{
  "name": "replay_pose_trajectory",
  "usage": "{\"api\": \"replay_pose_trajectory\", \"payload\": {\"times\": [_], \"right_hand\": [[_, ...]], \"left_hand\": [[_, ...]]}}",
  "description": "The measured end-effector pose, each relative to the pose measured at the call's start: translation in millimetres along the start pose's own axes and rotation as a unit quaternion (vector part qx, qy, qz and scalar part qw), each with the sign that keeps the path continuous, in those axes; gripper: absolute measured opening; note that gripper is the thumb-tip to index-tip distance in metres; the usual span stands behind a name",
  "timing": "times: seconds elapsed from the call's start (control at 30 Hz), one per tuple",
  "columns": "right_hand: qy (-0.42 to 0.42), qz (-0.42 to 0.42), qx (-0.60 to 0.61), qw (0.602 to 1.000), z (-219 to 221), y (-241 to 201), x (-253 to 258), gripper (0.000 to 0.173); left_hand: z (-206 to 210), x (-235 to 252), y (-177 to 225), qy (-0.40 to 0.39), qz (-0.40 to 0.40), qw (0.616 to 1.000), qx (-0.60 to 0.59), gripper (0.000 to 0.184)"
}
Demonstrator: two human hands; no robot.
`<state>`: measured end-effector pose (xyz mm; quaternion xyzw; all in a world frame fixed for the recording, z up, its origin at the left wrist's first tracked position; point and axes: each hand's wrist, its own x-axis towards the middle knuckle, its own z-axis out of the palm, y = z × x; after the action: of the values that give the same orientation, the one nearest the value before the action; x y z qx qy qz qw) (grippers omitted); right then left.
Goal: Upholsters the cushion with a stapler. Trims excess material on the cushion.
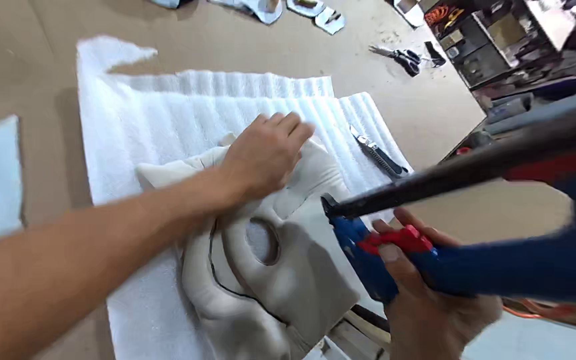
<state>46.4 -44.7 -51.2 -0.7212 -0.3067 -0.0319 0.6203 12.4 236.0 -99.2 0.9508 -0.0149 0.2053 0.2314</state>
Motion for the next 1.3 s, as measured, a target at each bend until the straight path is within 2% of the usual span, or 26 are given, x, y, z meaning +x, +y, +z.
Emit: {"api": "replay_pose_trajectory", "payload": {"times": [0.07, 0.17, 0.3, 0.37, 0.43, 0.5, 0.63, 0.77, 0.93, 1.0, 1.07, 1.13, 1.23, 1.3], "right_hand": [[0.030, 0.015, -0.007, 0.999, -27.9, -13.8, -11.6, 0.042], [0.045, 0.069, 0.000, 0.997, -71.4, -29.2, -30.5, 0.034], [0.076, 0.138, 0.031, 0.987, -122.7, -23.5, -41.9, 0.032], [0.127, 0.184, 0.023, 0.974, -132.1, -20.2, -30.5, 0.027], [0.182, 0.229, 0.048, 0.955, -133.4, -8.2, 0.6, 0.024], [0.212, 0.271, 0.083, 0.935, -129.4, 13.1, 44.1, 0.030], [0.207, 0.312, 0.182, 0.909, -104.7, 64.6, 140.0, 0.044], [0.216, 0.338, 0.250, 0.881, -79.1, 99.5, 198.5, 0.050], [0.195, 0.343, 0.193, 0.898, -78.2, 147.8, 235.2, 0.053], [0.159, 0.339, 0.186, 0.909, -81.9, 166.0, 246.4, 0.046], [0.113, 0.335, 0.213, 0.911, -90.4, 175.0, 249.8, 0.041], [0.085, 0.328, 0.237, 0.911, -99.0, 176.0, 248.1, 0.041], [0.058, 0.312, 0.269, 0.910, -109.9, 172.9, 242.9, 0.037], [0.054, 0.312, 0.297, 0.901, -119.2, 171.2, 236.8, 0.037]], "left_hand": [[-3.3, -36.4, 32.4, -0.013, -0.012, 0.998, 0.058, 0.031], [13.6, -74.8, 63.4, -0.063, -0.031, 0.993, 0.097, 0.044], [20.3, -79.0, 69.8, -0.083, -0.053, 0.987, 0.123, 0.047], [19.0, -79.9, 69.7, -0.085, -0.049, 0.986, 0.133, 0.045], [22.1, -78.8, 70.6, -0.070, -0.058, 0.987, 0.133, 0.043], [27.7, -80.1, 72.3, -0.038, -0.077, 0.988, 0.125, 0.040], [27.5, -79.5, 75.5, -0.040, -0.108, 0.987, 0.115, 0.040], [30.3, -86.9, 72.1, -0.008, -0.105, 0.990, 0.094, 0.038], [27.1, -83.1, 75.3, 0.031, -0.121, 0.987, 0.102, 0.032], [9.7, -66.6, 68.5, 0.041, -0.195, 0.972, 0.124, 0.041], [-14.2, -35.2, 58.1, -0.015, -0.309, 0.945, 0.107, 0.074], [-26.1, -1.2, 49.2, -0.113, -0.399, 0.907, 0.076, 0.099], [-21.3, 30.1, 46.6, -0.205, -0.416, 0.884, 0.054, 0.106], [-19.6, 41.3, 50.9, -0.264, -0.425, 0.864, 0.048, 0.097]]}}
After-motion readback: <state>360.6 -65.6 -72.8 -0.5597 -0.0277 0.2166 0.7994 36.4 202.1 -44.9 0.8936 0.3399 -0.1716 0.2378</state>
